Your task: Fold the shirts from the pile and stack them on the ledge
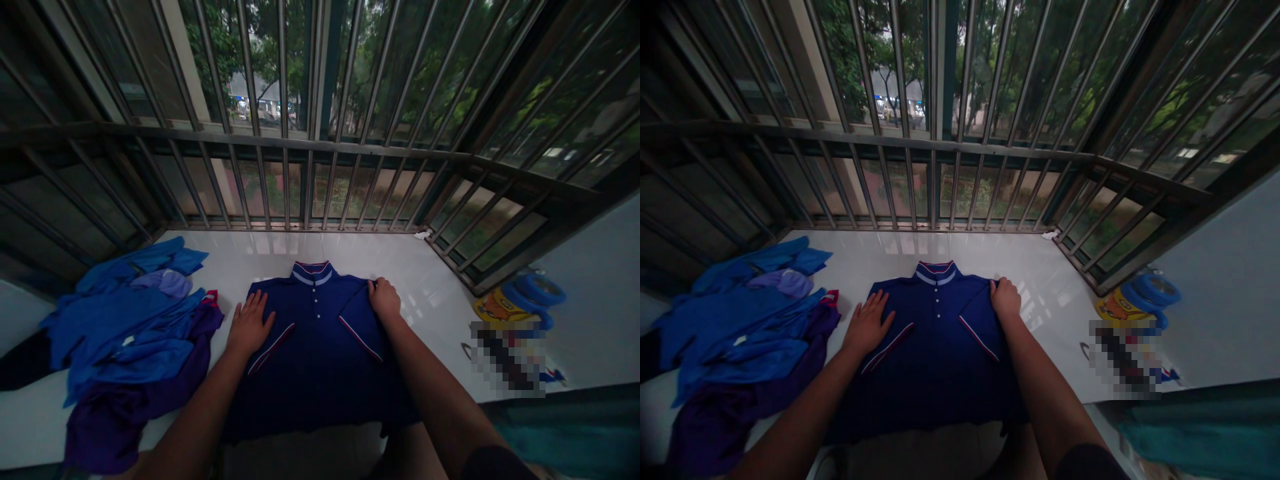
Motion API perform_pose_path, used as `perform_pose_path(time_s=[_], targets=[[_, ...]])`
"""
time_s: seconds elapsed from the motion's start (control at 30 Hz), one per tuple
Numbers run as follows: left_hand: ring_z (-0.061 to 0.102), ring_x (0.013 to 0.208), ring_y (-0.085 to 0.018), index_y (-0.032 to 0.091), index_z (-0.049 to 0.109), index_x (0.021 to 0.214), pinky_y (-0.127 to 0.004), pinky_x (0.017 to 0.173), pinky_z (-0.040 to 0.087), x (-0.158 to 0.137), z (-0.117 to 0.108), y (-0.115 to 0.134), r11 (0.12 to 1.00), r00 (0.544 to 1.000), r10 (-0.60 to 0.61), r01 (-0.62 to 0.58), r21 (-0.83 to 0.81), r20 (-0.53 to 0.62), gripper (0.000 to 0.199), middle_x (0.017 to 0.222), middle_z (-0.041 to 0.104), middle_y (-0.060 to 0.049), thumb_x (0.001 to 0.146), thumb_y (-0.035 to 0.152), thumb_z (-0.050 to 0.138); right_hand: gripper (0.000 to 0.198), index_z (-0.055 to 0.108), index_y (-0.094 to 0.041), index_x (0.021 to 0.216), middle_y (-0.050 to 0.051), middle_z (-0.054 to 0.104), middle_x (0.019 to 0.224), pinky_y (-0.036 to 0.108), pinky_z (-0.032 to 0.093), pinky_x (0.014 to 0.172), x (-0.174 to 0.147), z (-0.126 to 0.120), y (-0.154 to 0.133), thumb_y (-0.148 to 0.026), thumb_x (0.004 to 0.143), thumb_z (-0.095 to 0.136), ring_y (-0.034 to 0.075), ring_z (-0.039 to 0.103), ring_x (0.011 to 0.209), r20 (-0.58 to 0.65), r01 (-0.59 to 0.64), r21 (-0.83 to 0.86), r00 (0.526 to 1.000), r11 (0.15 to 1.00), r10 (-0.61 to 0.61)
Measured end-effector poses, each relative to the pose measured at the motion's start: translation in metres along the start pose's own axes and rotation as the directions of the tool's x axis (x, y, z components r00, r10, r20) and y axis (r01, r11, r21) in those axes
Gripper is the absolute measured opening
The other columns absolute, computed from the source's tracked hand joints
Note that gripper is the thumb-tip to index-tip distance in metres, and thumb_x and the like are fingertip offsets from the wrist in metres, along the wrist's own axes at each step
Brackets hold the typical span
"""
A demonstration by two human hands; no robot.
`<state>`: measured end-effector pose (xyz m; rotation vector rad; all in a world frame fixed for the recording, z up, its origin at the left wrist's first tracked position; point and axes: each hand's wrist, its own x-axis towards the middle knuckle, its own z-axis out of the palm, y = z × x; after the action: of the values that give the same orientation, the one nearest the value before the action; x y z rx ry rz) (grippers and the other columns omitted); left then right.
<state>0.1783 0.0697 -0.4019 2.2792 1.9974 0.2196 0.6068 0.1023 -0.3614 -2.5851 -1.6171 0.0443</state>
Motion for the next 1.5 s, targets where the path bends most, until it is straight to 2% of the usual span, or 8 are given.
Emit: perform_pose_path(time_s=[0.27, 0.4, 0.57, 0.7, 0.83, 0.97, 1.23, 1.5], targets=[[0.027, 0.169, -0.032, 0.016, 0.037, 0.173, -0.060, 0.137, 0.023, 0.002, -0.001, 0.003, 1.000, 1.000, -0.020, 0.021, -0.009, 0.003, 0.071, 0.182, 0.028, -0.012, 0.112, 0.053, 0.036, 0.041, 0.061, -0.013, 0.133, 0.024, 0.070, 0.127, 0.042, 0.055, 0.090, 0.019, -0.007, -0.004, -0.042, 0.115, 0.039, 0.034, 0.071, 0.115, 0.008, -0.002, 0.008, 1.000, 1.000, 0.002], [0.026, 0.170, -0.033, 0.014, 0.036, 0.173, -0.059, 0.137, 0.022, 0.003, 0.000, 0.003, 0.999, 0.999, -0.033, 0.033, 0.000, 0.014, 0.072, 0.183, 0.026, -0.014, 0.112, 0.051, 0.037, 0.041, 0.061, -0.014, 0.137, 0.023, 0.066, 0.134, 0.042, 0.052, 0.097, 0.003, -0.022, -0.004, -0.040, 0.115, 0.037, 0.034, 0.065, 0.122, -0.028, 0.168, 0.014, 0.985, 0.986, -0.168], [0.027, 0.169, -0.033, 0.017, 0.037, 0.172, -0.063, 0.136, 0.023, 0.010, -0.006, 0.000, 1.000, 0.997, -0.027, 0.028, -0.013, 0.075, 0.065, 0.182, 0.030, -0.013, 0.112, 0.040, 0.037, 0.033, 0.067, -0.022, 0.128, 0.013, 0.069, 0.130, 0.037, 0.047, 0.105, -0.061, -0.024, -0.007, -0.043, 0.114, 0.046, 0.028, 0.063, 0.120, 0.009, 0.497, 0.038, 0.867, 0.867, -0.498], [0.039, 0.164, -0.030, 0.017, 0.048, 0.166, -0.054, 0.133, 0.032, 0.030, -0.019, 0.000, 0.999, 0.998, -0.037, 0.037, -0.009, 0.047, 0.057, 0.175, 0.046, -0.013, 0.114, 0.032, 0.030, 0.028, 0.070, -0.024, 0.125, 0.011, 0.071, 0.127, 0.035, 0.048, 0.104, -0.080, -0.021, -0.011, -0.036, 0.114, 0.048, 0.026, 0.064, 0.116, 0.057, 0.584, 0.042, 0.809, 0.811, -0.585], [0.057, 0.147, -0.035, 0.016, 0.053, 0.160, -0.049, 0.114, 0.053, 0.063, -0.031, -0.006, 0.995, 0.994, -0.097, 0.096, 0.023, 0.056, 0.053, 0.162, 0.058, -0.020, 0.108, 0.023, 0.044, 0.039, 0.067, -0.021, 0.140, 0.016, 0.066, 0.141, 0.040, 0.050, 0.104, -0.039, -0.025, -0.018, -0.018, 0.110, 0.041, 0.031, 0.061, 0.126, 0.074, 0.515, -0.012, 0.855, 0.857, -0.513], [0.066, 0.134, -0.037, 0.013, 0.065, 0.144, -0.046, 0.106, 0.057, 0.102, -0.042, -0.025, 0.984, 0.975, -0.173, 0.165, 0.062, 0.143, 0.045, 0.145, 0.066, -0.024, 0.102, 0.030, 0.064, 0.051, 0.059, -0.021, 0.154, 0.021, 0.057, 0.157, 0.047, 0.054, 0.102, 0.018, -0.030, -0.019, -0.011, 0.106, 0.044, 0.036, 0.059, 0.136, 0.154, 0.444, -0.070, 0.890, 0.893, -0.430], [0.074, 0.108, -0.024, 0.018, 0.074, 0.116, -0.047, 0.098, 0.061, 0.147, -0.059, -0.066, 0.994, 0.919, -0.107, 0.105, 0.026, 0.379, 0.031, 0.120, 0.077, -0.008, 0.102, 0.045, 0.075, 0.036, 0.070, -0.020, 0.136, 0.011, 0.070, 0.139, 0.055, 0.055, 0.110, 0.070, -0.028, -0.008, -0.038, 0.105, 0.072, 0.029, 0.067, 0.128, 0.351, 0.485, -0.053, 0.827, 0.873, -0.439], [0.072, 0.122, -0.026, 0.024, 0.079, 0.124, -0.031, 0.104, 0.053, 0.158, -0.046, -0.034, 0.979, 0.945, 0.181, -0.146, -0.144, 0.272, 0.045, 0.131, 0.077, -0.009, 0.081, 0.034, 0.086, 0.049, 0.066, -0.015, 0.143, 0.015, 0.073, 0.137, 0.040, 0.053, 0.110, 0.074, -0.013, -0.071, -0.042, 0.103, 0.073, 0.025, 0.070, 0.123, 0.265, 0.567, 0.171, 0.761, 0.806, -0.592]])
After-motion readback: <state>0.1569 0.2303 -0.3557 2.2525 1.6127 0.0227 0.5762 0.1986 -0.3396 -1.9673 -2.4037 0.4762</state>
